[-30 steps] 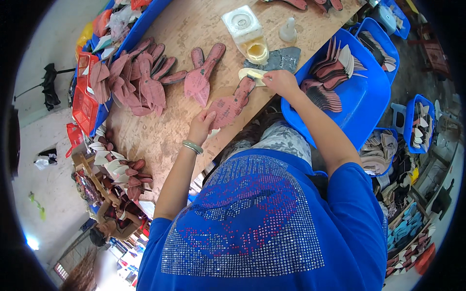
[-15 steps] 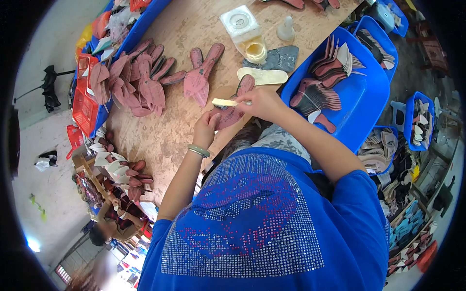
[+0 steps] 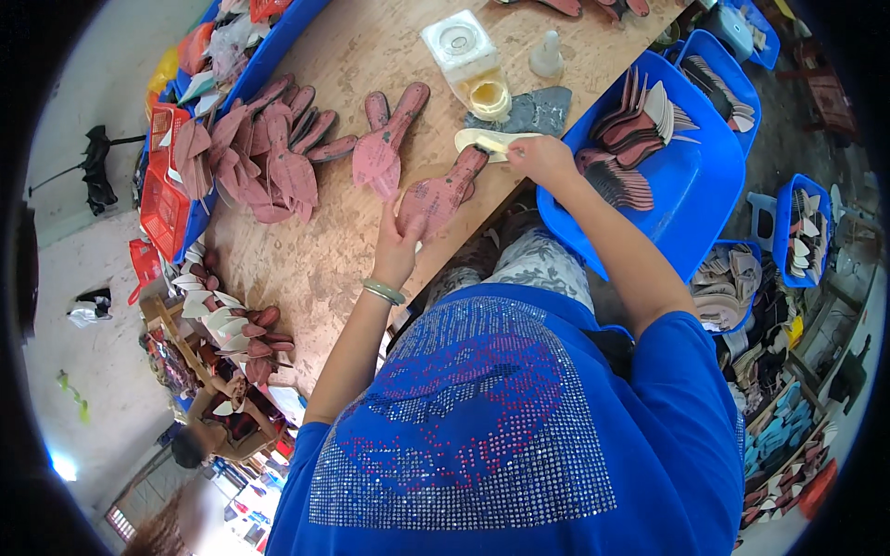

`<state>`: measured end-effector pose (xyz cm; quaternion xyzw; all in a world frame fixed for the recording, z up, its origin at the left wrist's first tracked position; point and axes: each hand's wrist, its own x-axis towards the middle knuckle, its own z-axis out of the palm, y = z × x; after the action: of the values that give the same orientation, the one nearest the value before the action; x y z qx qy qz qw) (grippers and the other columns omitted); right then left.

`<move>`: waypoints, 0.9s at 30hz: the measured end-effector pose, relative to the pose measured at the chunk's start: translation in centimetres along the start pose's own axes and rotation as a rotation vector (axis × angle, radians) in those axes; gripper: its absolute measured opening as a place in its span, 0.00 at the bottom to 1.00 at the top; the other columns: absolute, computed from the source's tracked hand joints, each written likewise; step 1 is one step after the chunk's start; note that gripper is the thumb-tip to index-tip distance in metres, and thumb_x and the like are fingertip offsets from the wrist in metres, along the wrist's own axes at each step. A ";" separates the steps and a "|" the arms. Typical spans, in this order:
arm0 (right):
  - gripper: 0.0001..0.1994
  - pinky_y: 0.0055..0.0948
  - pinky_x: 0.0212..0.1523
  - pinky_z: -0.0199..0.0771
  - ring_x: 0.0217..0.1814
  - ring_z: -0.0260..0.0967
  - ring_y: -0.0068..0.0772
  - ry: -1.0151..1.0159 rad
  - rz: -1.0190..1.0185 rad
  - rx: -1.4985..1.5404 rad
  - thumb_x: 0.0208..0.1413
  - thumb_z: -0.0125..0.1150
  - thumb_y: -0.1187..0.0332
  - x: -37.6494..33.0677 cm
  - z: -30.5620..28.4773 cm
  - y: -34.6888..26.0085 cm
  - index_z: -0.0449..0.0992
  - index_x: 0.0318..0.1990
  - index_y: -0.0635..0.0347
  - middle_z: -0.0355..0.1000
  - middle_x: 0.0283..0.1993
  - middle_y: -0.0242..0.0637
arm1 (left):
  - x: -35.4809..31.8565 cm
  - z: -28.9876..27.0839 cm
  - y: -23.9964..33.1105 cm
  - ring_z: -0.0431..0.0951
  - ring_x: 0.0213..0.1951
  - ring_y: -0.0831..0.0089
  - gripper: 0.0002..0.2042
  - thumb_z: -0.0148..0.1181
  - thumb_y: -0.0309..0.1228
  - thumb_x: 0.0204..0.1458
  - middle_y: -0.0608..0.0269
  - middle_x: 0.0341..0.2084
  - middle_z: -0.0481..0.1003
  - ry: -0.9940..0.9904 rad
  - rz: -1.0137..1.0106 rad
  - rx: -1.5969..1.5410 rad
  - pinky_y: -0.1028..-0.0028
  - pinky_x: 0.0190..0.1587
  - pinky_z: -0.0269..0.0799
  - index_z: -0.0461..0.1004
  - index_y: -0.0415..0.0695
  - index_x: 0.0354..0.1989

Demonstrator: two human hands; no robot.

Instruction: The person assembles pink slipper components by applying adhesive to the sole and attaching the upper part. They repeatedly pick up a slipper sole, apply glue with a brush, and press the upper onto the sole. The person handles the items one at a time, placing finished units into a blue bin.

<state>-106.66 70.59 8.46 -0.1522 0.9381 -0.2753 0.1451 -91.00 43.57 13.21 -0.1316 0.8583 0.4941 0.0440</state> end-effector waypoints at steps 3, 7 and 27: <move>0.14 0.41 0.37 0.76 0.31 0.76 0.44 -0.157 0.146 0.075 0.48 0.59 0.56 -1.6 -2.6 0.0 0.82 0.37 0.52 0.77 0.30 0.45 | -0.6 -0.5 3.0 0.72 0.45 0.50 0.35 0.64 0.31 0.48 0.40 0.50 0.64 -0.096 0.049 0.328 0.61 0.45 0.71 0.53 0.42 0.64; 0.15 0.36 0.38 0.76 0.32 0.77 0.38 -0.227 0.420 0.393 0.50 0.62 0.57 -2.7 -7.3 -3.8 0.82 0.38 0.56 0.77 0.31 0.45 | -0.6 -0.5 5.9 0.71 0.47 0.46 0.41 0.68 0.29 0.42 0.40 0.51 0.62 -0.135 0.025 0.510 0.62 0.47 0.71 0.51 0.40 0.65; 0.12 0.42 0.33 0.75 0.30 0.75 0.46 0.125 0.030 0.010 0.50 0.57 0.55 0.5 -7.5 -2.0 0.83 0.34 0.47 0.76 0.28 0.42 | -0.8 -0.3 5.7 0.75 0.35 0.51 0.35 0.62 0.37 0.49 0.46 0.39 0.67 -0.075 0.073 0.771 0.59 0.35 0.74 0.52 0.34 0.62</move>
<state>-109.40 72.28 15.52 -0.1198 0.9461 -0.2869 0.0911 -91.72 46.15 18.27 -0.0565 0.9829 0.1411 0.1041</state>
